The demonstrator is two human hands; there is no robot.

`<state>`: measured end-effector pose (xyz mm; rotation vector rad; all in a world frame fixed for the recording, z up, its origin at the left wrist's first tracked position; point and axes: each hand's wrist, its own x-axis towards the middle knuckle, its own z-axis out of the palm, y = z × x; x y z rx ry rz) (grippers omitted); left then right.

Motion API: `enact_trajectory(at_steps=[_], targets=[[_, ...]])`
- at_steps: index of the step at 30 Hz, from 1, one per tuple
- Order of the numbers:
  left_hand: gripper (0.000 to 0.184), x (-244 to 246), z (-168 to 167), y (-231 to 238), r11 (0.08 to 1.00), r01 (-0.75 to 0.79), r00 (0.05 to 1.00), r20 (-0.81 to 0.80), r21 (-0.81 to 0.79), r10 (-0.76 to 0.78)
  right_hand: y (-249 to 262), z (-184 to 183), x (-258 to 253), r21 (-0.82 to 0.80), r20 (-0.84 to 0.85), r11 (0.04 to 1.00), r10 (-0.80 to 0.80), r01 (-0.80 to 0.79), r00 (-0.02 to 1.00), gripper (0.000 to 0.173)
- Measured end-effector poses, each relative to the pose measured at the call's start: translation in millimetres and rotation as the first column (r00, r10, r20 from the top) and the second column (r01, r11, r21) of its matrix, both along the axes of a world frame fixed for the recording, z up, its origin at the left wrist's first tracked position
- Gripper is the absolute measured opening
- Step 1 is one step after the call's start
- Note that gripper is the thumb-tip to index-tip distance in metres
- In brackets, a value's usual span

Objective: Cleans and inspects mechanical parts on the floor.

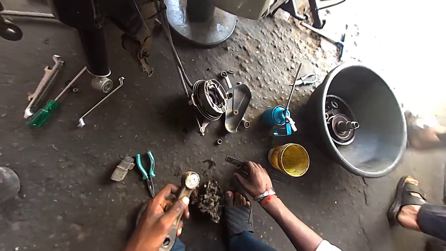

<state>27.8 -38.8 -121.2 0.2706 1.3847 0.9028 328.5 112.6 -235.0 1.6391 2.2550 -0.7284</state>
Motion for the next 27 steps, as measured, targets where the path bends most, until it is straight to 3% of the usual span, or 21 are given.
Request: enact_trajectory(at_steps=[2,5,10,14,20,23,27], targets=[[0.019,0.5,-0.4,0.4,1.000,0.003,1.000,0.014,0.008,-0.003,-3.2,-5.8,0.0,0.041,0.015,0.999,0.023,-0.023,1.000,0.050],[0.020,-0.7,-1.9,-1.7,1.000,0.008,1.000,0.001,0.002,-0.008,-5.5,-18.5,6.6,0.115,-0.116,0.993,0.047,-0.034,0.992,0.039],[0.020,-1.2,-3.8,-1.7,1.000,0.004,1.000,-0.015,-0.012,-0.004,-5.7,-18.1,6.3,0.056,-0.307,0.997,-0.041,0.061,0.951,0.034],[0.022,-0.2,-2.2,0.7,1.000,0.005,1.000,-0.006,-0.025,-0.005,-8.6,-23.3,5.7,0.071,-0.364,0.994,-0.046,0.077,0.930,0.031],[0.022,-0.1,-4.8,-2.0,1.000,0.012,1.000,-0.001,-0.013,-0.012,-8.5,-14.2,4.7,-0.059,-0.256,0.997,0.035,-0.052,0.966,0.046],[0.022,-0.3,-4.5,-2.3,1.000,0.016,1.000,0.004,-0.009,-0.016,-6.1,-11.7,1.2,-0.103,-0.214,0.993,0.041,-0.064,0.976,0.042],[0.022,0.2,-4.0,-2.0,1.000,0.026,1.000,0.010,-0.003,-0.026,3.7,2.9,-7.6,-0.213,0.020,0.975,0.065,-0.059,0.998,0.049]])
